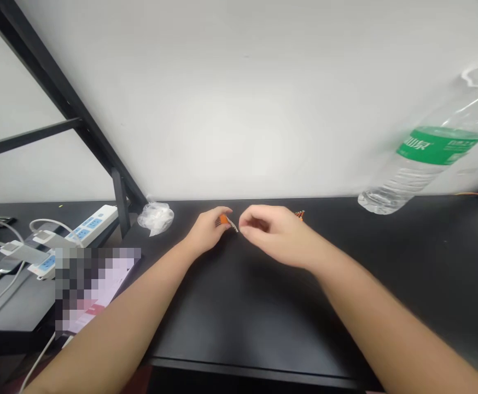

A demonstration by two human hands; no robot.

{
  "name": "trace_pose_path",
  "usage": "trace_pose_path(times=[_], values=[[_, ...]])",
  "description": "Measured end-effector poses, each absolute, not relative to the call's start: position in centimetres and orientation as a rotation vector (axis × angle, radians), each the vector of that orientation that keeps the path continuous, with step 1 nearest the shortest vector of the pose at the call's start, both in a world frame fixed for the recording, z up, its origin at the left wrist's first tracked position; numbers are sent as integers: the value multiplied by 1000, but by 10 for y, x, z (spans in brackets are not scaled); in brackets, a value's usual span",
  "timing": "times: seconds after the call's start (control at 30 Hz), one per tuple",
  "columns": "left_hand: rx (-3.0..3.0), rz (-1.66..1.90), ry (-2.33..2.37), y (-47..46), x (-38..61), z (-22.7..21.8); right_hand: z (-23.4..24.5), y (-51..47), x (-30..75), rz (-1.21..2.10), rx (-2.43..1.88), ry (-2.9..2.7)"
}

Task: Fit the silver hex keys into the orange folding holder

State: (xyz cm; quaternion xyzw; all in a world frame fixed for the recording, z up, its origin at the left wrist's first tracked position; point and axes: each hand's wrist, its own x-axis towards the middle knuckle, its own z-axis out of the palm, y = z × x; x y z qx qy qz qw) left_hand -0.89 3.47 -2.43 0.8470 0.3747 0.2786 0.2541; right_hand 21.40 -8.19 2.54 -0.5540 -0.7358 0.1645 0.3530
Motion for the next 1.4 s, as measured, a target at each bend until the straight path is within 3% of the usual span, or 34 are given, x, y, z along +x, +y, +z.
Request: trace_pose_path(times=[0.33,0.73,1.13,1.4], values=[[2109,901,869,10,5,-14,-17,-50,180,811,-1403,-1643],[2357,790,948,-3,11,-12,-29,-37,182,411,-1548,-1621],[2525,595,1097,1,8,-13,-35,-28,192,59,-1843,-2208],[2514,545,1073,5,1,-6,-33,-27,201,-87,-2016,-2297]])
